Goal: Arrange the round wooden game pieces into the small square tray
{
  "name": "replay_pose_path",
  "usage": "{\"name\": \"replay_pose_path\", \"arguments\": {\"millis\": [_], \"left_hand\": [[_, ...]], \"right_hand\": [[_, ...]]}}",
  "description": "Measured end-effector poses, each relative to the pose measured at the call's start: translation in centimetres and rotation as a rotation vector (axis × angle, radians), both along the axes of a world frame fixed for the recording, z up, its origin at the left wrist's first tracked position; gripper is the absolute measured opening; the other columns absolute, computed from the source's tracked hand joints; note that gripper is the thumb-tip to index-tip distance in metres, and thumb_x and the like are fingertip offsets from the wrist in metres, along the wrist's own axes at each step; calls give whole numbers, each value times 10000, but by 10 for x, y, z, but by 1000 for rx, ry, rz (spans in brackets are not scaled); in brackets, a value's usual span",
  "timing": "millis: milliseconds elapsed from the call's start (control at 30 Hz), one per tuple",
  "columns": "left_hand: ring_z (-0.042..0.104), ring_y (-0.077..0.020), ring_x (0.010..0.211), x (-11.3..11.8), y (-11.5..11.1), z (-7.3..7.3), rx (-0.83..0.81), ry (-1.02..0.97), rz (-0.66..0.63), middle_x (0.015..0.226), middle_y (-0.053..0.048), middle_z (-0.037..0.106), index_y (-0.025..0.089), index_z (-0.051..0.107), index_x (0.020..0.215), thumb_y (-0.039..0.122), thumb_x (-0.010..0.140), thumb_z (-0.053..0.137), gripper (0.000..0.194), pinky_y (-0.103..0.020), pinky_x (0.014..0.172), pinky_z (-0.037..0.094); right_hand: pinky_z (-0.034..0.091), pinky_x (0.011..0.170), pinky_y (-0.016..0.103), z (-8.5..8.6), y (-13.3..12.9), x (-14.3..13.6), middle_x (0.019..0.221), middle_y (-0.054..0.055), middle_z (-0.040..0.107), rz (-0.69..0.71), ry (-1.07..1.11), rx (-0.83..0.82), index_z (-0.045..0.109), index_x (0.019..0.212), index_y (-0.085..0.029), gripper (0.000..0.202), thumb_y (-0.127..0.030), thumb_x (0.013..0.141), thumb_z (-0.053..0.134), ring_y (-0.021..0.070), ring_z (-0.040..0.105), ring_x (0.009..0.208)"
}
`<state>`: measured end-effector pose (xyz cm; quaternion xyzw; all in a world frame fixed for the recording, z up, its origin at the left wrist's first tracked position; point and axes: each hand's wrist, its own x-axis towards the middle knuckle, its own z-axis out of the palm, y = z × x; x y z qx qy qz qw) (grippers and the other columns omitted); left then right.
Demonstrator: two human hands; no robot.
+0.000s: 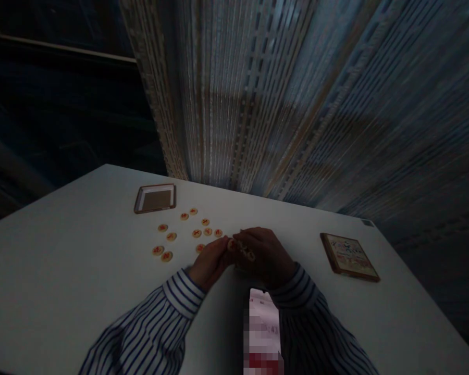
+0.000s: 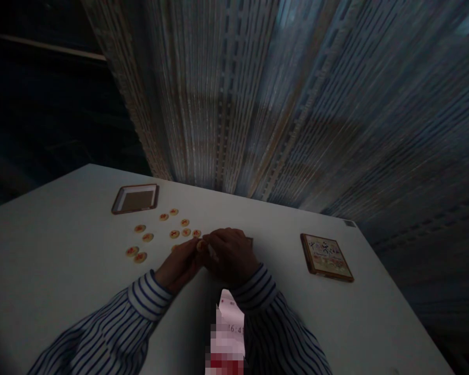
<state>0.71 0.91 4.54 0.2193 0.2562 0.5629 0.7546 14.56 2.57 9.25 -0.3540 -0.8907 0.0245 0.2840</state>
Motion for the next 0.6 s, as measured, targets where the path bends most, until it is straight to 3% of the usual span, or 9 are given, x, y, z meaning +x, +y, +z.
{"name": "replay_pose_path", "arguments": {"millis": [600], "left_hand": [[588,-109,660,-2,1,-2,-31,11,3,693,-15,658,123,635,704,288,700,680,171,-215,663,470]], "right_hand": [[379,702,285,2,0,-1,743,42,649,-20,-48,-26,619,840,-179,158,-294,800,519,149,571,708]]}}
